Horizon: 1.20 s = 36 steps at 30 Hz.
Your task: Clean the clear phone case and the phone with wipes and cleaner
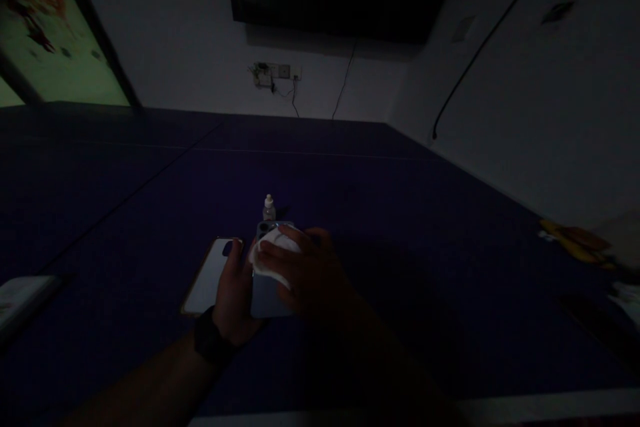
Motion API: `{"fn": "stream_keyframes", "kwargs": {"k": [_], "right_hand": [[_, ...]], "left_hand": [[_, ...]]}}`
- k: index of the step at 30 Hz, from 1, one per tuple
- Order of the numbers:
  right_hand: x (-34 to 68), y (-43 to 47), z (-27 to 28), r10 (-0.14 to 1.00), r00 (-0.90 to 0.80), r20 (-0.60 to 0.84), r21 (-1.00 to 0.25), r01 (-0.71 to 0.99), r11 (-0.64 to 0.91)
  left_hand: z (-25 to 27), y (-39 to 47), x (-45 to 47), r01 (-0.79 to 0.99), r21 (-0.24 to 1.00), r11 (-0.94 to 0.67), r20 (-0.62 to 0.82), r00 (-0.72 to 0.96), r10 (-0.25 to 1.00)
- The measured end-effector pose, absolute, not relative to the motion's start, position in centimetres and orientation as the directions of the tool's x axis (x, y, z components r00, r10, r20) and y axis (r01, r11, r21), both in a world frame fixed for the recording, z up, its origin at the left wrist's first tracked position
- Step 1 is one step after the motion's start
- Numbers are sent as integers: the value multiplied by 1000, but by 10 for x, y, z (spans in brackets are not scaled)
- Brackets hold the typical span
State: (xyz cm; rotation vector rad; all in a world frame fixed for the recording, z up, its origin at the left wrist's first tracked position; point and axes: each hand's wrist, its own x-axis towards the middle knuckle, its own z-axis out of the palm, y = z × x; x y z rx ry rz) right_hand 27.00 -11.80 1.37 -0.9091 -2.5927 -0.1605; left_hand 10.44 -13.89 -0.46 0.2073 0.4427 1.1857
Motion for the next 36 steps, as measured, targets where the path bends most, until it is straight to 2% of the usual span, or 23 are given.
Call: {"fn": "stream_keyframes", "kwargs": {"k": [5,9,13,18,22,27,32,34,36], "right_hand": [[276,-118,14,556,-738,382,-43,587,808],[269,-119,14,550,-764,337,-27,576,817],[269,-119,16,589,-725,358,-5,629,777],[269,-121,15,538,-772,338,-18,566,824],[267,-122,14,594,-705,387,-30,634,773],[272,-122,15,551,-746,375,-18,588,809],[291,-114,14,499,-616,610,38,651,758],[296,-111,13,497,-608,619,53,664,746],[296,-110,13,523,-645,557,57,658,751]], "left_hand": [[-6,-139,103,-844,409,348,-188,295,937],[-6,-137,102,-852,379,361,-231,290,929],[-7,-137,102,-851,387,355,-220,289,932],[-12,-137,102,-837,400,374,-190,323,927],[-12,-138,102,-832,400,384,-199,330,923],[-8,-138,102,-831,425,360,-204,299,932],[-14,-134,96,-829,436,351,-179,303,936],[-17,-133,94,-828,430,360,-169,318,933],[-17,-131,94,-831,431,353,-172,308,936]]}}
